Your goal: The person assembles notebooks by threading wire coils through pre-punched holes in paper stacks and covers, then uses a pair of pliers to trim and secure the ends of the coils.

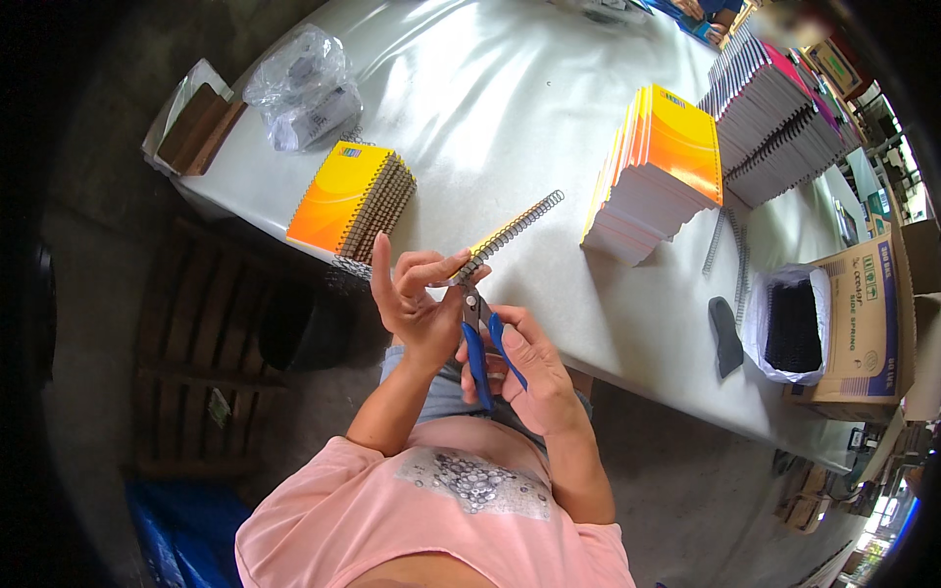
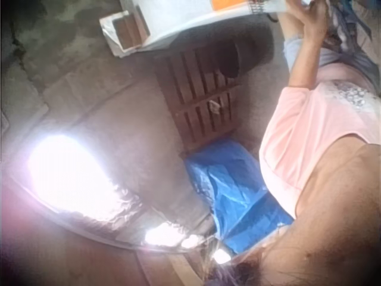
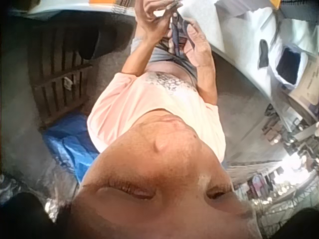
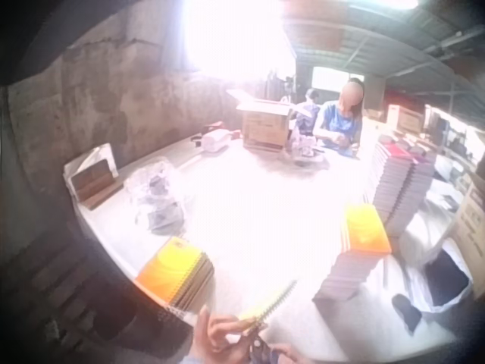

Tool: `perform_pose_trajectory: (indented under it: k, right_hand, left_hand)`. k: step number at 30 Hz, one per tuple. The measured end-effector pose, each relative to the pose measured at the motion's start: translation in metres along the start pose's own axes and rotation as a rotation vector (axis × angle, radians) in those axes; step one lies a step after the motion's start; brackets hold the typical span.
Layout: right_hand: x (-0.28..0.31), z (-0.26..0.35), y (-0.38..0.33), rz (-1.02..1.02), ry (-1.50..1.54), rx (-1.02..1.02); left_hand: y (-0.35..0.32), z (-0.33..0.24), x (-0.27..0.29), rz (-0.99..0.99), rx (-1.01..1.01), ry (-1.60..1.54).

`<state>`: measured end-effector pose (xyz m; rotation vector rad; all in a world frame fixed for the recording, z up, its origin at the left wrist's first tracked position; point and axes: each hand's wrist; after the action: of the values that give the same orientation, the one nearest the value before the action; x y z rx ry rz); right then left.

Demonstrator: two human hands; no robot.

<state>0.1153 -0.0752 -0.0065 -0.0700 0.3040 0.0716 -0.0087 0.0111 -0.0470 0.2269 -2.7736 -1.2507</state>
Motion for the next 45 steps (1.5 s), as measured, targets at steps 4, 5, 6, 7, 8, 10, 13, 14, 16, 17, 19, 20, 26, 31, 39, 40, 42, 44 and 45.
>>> perform_pose_trajectory:
  k: [4,5,6,7,8,10,13,14,16,17,19,20,26,31,39,40,42,44,45]
  right_hand:
    - [0.001,-0.002,0.004,-0.15,-0.693,0.265]
    - [0.011,-0.009,0.004,-0.239,-0.788,0.307]
    - [0.022,-0.009,0.0,-0.317,-0.963,0.303]
    - [0.04,-0.016,-0.006,-0.407,-1.092,0.264]
    - [0.058,-0.021,-0.013,-0.465,-1.156,0.196]
    - [0.084,-0.031,-0.026,-0.556,-1.547,0.129]
    - [0.066,-0.015,-0.009,-0.517,-1.384,0.246]
    - [0.052,-0.008,0.001,-0.453,-1.105,0.358]
    - [0.018,-0.01,0.026,-0.336,-0.635,0.452]
    - [0.003,-0.01,0.038,-0.214,-0.162,0.512]
    - [-0.018,-0.001,0.059,-0.225,-0.026,0.479]
    - [-0.034,0.008,0.073,-0.209,0.061,0.502]
    - [-0.085,0.04,0.174,-0.031,-0.323,0.396]
    - [-0.092,-0.006,0.223,0.016,-0.855,0.504]
    - [-0.085,-0.048,0.244,0.025,-0.23,0.347]
    - [-0.086,-0.053,0.241,-0.026,-0.348,0.388]
    - [-0.096,-0.05,0.229,-0.135,-0.458,0.461]
    - [-0.094,-0.031,0.21,-0.173,-0.48,0.594]
    - [-0.093,-0.009,0.191,-0.157,-0.517,0.687]
  left_hand:
    - [0.004,0.003,0.001,-0.141,0.161,0.003]
    - [0.008,0.003,0.002,-0.15,0.151,0.019]
    - [0.013,0.0,0.003,-0.245,0.248,-0.139]
    - [0.019,-0.005,0.003,-0.338,0.342,-0.31]
    - [0.022,-0.01,0.007,-0.334,0.372,-0.372]
    - [0.026,-0.013,0.015,-0.369,0.411,-0.457]
    - [0.026,-0.022,0.023,-0.383,0.47,-0.571]
    - [0.025,-0.024,0.024,-0.389,0.448,-0.595]
    - [0.024,-0.029,0.031,-0.387,0.39,-0.634]
    - [0.025,-0.03,0.038,-0.399,0.376,-0.626]
    - [0.03,-0.033,0.054,-0.399,0.267,-0.385]
    - [0.038,-0.036,0.064,-0.422,0.188,-0.341]
    - [0.071,-0.01,0.119,-0.437,0.279,0.17]
    - [0.053,0.035,0.139,-0.399,0.427,0.472]
    - [0.056,0.06,0.112,-0.402,0.469,0.044]
    - [0.053,0.066,0.107,-0.369,0.447,0.105]
    - [0.051,0.072,0.103,-0.387,0.435,0.024]
    - [0.055,0.067,0.103,-0.504,0.447,0.042]
    - [0.059,0.06,0.108,-0.573,0.466,0.118]
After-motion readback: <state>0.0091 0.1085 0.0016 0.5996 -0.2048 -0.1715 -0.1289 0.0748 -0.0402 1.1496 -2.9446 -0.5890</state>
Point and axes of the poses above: each hand's wrist, its own y-axis towards the middle knuckle, its own x-axis out of the back of the hand, z = x × y, and after that the axes turned 6 degrees about y, right-handed
